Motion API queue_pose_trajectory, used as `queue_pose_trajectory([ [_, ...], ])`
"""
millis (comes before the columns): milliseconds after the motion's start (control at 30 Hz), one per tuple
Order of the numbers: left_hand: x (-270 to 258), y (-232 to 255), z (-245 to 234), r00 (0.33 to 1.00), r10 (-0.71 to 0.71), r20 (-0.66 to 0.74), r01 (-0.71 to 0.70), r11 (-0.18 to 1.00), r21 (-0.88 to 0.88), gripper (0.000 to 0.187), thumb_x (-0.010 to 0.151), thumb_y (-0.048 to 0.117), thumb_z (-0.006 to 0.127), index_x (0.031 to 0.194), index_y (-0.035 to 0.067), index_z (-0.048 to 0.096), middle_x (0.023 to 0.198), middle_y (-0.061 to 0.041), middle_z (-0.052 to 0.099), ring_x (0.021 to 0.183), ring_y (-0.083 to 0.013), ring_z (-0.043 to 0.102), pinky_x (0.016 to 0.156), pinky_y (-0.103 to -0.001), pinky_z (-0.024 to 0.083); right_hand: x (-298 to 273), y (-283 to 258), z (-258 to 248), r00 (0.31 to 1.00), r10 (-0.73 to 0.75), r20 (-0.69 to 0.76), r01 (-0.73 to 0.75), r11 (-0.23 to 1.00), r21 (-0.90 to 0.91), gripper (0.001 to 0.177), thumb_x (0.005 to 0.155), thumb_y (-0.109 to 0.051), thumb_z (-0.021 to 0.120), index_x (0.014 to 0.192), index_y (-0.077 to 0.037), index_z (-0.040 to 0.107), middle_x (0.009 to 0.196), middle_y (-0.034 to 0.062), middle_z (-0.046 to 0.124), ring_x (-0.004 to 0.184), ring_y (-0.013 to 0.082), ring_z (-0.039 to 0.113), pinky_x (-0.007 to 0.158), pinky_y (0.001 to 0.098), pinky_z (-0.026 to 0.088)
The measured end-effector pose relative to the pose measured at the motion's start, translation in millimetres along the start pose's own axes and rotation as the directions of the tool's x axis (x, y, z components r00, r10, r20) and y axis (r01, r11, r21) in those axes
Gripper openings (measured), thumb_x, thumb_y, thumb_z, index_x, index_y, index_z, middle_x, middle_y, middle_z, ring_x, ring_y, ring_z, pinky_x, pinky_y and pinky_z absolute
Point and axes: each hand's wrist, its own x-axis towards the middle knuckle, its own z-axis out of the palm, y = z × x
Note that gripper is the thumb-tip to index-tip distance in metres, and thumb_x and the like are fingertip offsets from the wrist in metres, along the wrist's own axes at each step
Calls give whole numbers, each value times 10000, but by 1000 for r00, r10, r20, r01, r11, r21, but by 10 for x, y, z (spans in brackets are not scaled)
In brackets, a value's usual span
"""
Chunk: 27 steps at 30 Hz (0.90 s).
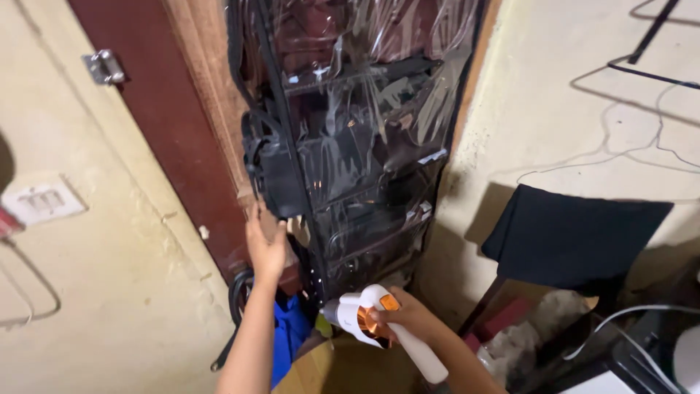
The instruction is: Using a handheld vacuum cleaner to clean dust or debris from inside a bag storage organizer.
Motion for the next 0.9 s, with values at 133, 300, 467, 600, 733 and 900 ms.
queue_pose_trajectory([
  [133, -422, -195, -192, 940, -329, -94, 333, 942, 36, 329, 963, 194, 701, 1240, 29, 639, 1194, -171, 709, 1149, -296, 673, 1040, -379, 506, -171, 220, -195, 999, -39, -2, 40, 997, 64, 495, 760, -111, 817, 1155, -20, 533, 795, 102, 664, 476, 147, 559, 435, 298, 447],
  [300, -818, -515, 4, 854, -479, 202, 460, 878, 136, 270, 926, 192, 678, 1157, 51, 682, 1017, -110, 766, 1005, -259, 760, 895, -359, 569, -197, 417, -308, 996, 50, -69, -43, 994, 99, 470, 743, -99, 793, 1128, -23, 533, 815, 115, 690, 497, 169, 596, 432, 317, 459],
  [467, -578, -365, 335, 842, -447, 302, 400, 893, 205, 546, 825, 134, 776, 1327, 56, 574, 1013, -200, 696, 1003, -345, 686, 917, -390, 534, -164, 487, -149, 990, 66, -125, -52, 992, 111, 448, 756, -121, 797, 1105, -8, 541, 741, 135, 656, 485, 178, 583, 429, 336, 487],
  [600, -285, -803, 666, 986, -65, 154, 53, 996, 78, 608, 796, 63, 816, 1313, 19, 497, 1315, -270, 552, 1209, -468, 537, 1025, -462, 438, 28, 483, -8, 980, 100, -173, -78, 988, 132, 428, 798, -129, 811, 1114, 50, 584, 733, 141, 669, 543, 179, 625, 473, 313, 496],
  [733, -95, -1004, 928, 906, -342, 248, 334, 940, 75, 645, 671, 98, 839, 1182, -34, 468, 1173, -264, 547, 1150, -438, 562, 1023, -478, 451, 230, 539, 114, 889, 289, -354, -185, 936, 300, 554, 773, -65, 823, 1242, 21, 542, 815, 146, 718, 642, 196, 684, 571, 317, 534],
  [900, 36, -1350, 1265, 966, -98, 241, 98, 995, 15, 514, 691, 90, 808, 1118, -19, 544, 1138, -241, 598, 1094, -437, 584, 980, -502, 458, 467, 806, 202, 788, 323, -524, -133, 921, 367, 694, 774, 0, 831, 1352, -57, 452, 963, 134, 764, 748, 184, 735, 647, 294, 561],
])
